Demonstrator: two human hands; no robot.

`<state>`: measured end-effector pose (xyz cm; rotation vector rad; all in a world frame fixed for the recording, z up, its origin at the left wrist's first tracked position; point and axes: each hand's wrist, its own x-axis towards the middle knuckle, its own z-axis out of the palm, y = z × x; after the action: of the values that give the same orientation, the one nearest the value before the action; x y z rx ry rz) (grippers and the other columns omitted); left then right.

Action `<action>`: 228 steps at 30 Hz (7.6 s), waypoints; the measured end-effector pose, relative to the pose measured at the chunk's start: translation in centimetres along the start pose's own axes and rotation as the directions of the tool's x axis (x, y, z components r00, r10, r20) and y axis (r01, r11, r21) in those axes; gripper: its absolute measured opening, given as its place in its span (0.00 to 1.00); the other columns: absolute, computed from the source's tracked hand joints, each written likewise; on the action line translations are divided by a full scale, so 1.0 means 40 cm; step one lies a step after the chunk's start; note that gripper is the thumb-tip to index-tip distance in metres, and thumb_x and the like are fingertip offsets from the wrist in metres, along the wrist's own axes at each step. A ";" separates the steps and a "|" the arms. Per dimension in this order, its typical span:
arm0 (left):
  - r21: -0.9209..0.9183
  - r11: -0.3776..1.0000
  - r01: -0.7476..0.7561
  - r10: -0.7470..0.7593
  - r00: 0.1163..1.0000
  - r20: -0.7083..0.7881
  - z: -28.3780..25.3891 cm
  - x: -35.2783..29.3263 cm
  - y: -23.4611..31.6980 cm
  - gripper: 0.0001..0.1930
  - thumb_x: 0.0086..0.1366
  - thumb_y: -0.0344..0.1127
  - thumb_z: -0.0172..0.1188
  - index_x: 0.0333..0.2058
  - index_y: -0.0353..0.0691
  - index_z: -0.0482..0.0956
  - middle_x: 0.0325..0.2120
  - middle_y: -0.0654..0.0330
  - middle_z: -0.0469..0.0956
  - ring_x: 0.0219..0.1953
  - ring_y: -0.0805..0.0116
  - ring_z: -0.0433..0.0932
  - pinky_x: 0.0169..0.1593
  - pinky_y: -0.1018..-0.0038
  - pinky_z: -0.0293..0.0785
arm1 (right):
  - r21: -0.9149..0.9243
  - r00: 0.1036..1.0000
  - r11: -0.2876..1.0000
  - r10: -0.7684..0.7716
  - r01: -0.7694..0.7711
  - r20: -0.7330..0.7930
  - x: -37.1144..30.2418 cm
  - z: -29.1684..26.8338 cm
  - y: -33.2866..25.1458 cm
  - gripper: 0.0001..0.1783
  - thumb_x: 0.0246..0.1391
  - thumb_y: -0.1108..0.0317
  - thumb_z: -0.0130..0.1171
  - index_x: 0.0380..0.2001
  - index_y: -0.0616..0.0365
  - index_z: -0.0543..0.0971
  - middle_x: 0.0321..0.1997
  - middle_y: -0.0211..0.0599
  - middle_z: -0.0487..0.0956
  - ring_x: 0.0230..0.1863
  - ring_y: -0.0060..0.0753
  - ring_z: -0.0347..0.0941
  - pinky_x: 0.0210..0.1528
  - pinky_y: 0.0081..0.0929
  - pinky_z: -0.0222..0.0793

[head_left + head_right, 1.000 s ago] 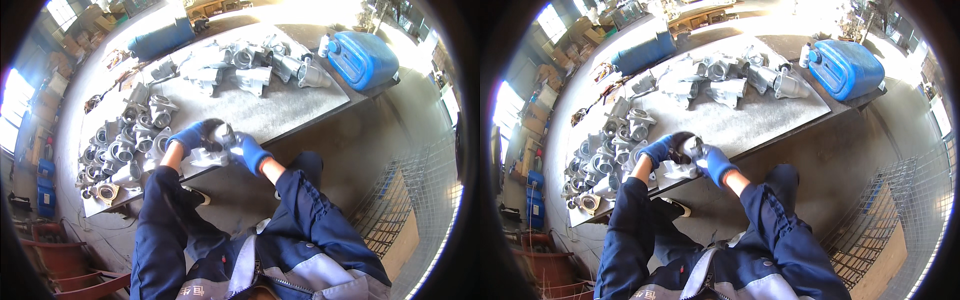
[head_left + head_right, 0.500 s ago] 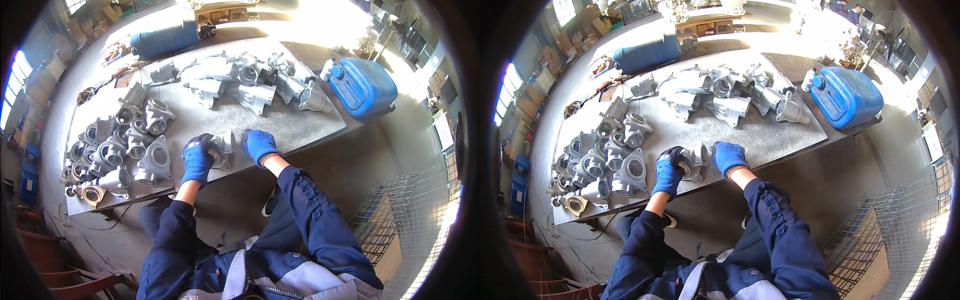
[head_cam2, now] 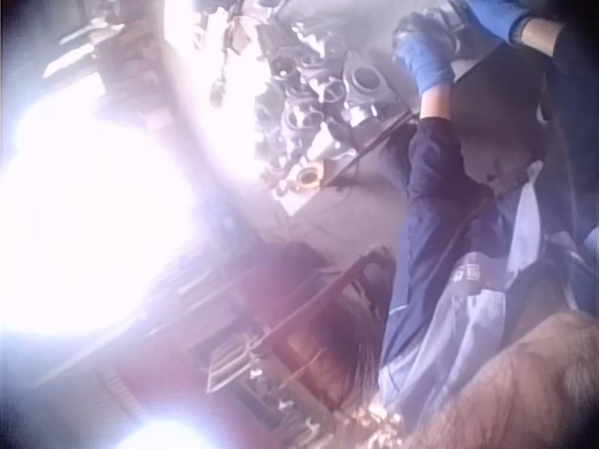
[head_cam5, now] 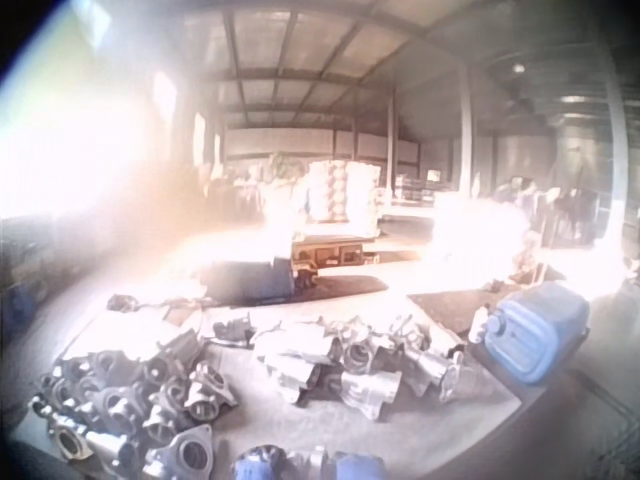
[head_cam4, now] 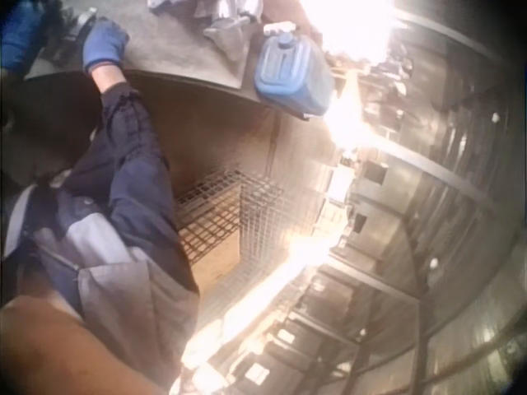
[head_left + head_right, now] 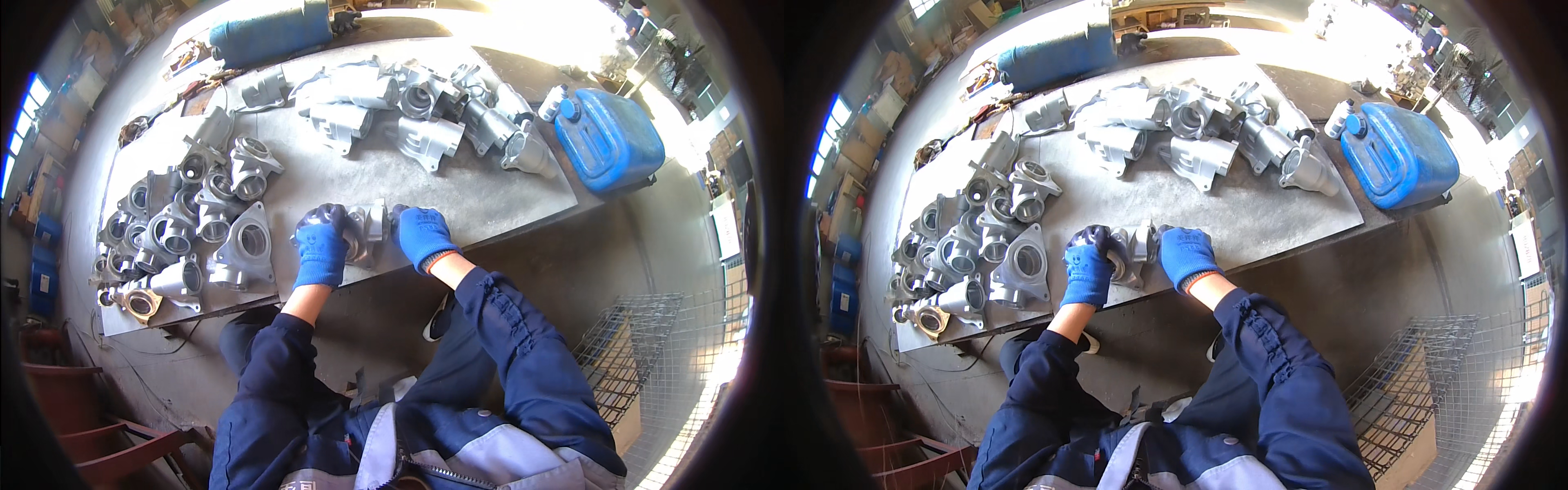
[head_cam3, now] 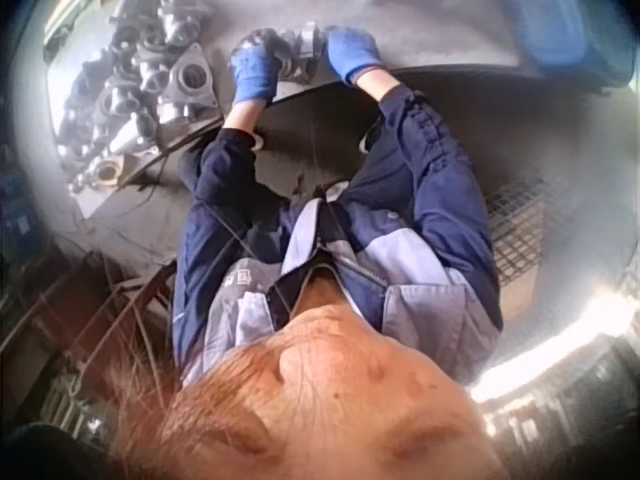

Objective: The person repeatedly picks up metal castings from a table, rubs their edges with a small handheld tool, and places them back down. The person handles the parts one at a time, rotating them to work on different edges.

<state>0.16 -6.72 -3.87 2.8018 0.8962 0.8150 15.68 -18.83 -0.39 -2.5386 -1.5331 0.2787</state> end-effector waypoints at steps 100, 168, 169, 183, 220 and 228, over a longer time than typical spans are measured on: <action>-0.362 0.896 0.256 -0.096 0.909 0.406 -0.028 -0.218 0.024 0.45 0.60 0.34 0.58 0.69 0.47 0.37 0.32 0.40 0.79 0.32 0.39 0.78 0.36 0.52 0.73 | 0.169 0.967 0.959 0.200 -0.226 0.155 -0.214 0.126 -0.205 0.14 0.54 0.63 0.53 0.36 0.64 0.76 0.30 0.54 0.82 0.34 0.50 0.81 0.40 0.43 0.76; -0.327 0.852 0.409 -0.210 0.839 0.502 -0.107 -0.144 0.061 0.33 0.65 0.44 0.53 0.65 0.44 0.51 0.32 0.39 0.78 0.33 0.40 0.79 0.37 0.56 0.74 | -0.318 0.976 0.948 -0.098 0.032 -0.194 0.002 0.012 -0.167 0.08 0.51 0.67 0.56 0.29 0.53 0.84 0.28 0.40 0.83 0.31 0.39 0.82 0.31 0.37 0.73; -0.383 0.858 0.343 -0.161 0.887 0.433 -0.142 -0.106 0.036 0.29 0.64 0.45 0.54 0.61 0.43 0.60 0.32 0.40 0.79 0.34 0.41 0.79 0.38 0.56 0.74 | -0.331 0.980 0.943 -0.101 0.038 -0.174 0.005 0.024 -0.160 0.08 0.51 0.67 0.55 0.29 0.53 0.84 0.28 0.40 0.83 0.31 0.39 0.82 0.31 0.37 0.73; -0.507 0.861 0.031 0.208 0.889 0.407 -0.016 0.211 -0.036 0.19 0.68 0.50 0.51 0.38 0.39 0.80 0.35 0.45 0.80 0.41 0.44 0.76 0.45 0.61 0.72 | -0.265 0.996 0.964 -0.029 0.006 -0.083 -0.042 -0.028 -0.200 0.09 0.54 0.65 0.54 0.32 0.50 0.83 0.35 0.37 0.83 0.33 0.36 0.81 0.32 0.38 0.73; -0.732 0.348 0.586 -0.463 0.786 0.409 -0.052 -0.075 -0.065 0.20 0.69 0.45 0.50 0.48 0.32 0.75 0.36 0.53 0.80 0.37 0.66 0.77 0.43 0.71 0.72 | 0.784 0.998 0.620 0.056 -0.015 -0.025 -0.047 0.081 -0.156 0.12 0.52 0.63 0.56 0.37 0.59 0.77 0.30 0.49 0.80 0.31 0.49 0.78 0.36 0.39 0.74; -0.945 0.101 0.311 -0.112 0.947 0.300 -0.136 0.042 0.013 0.17 0.61 0.38 0.63 0.45 0.34 0.78 0.38 0.57 0.79 0.43 0.70 0.75 0.44 0.72 0.74 | 0.828 0.903 -0.387 -0.032 -0.406 0.428 -0.047 0.011 -0.093 0.10 0.57 0.63 0.53 0.34 0.59 0.76 0.29 0.38 0.76 0.27 0.34 0.75 0.31 0.34 0.75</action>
<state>-1.21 -6.61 1.68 1.3969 0.3793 0.6990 11.54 -18.77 0.19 -1.0600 -0.1419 1.3538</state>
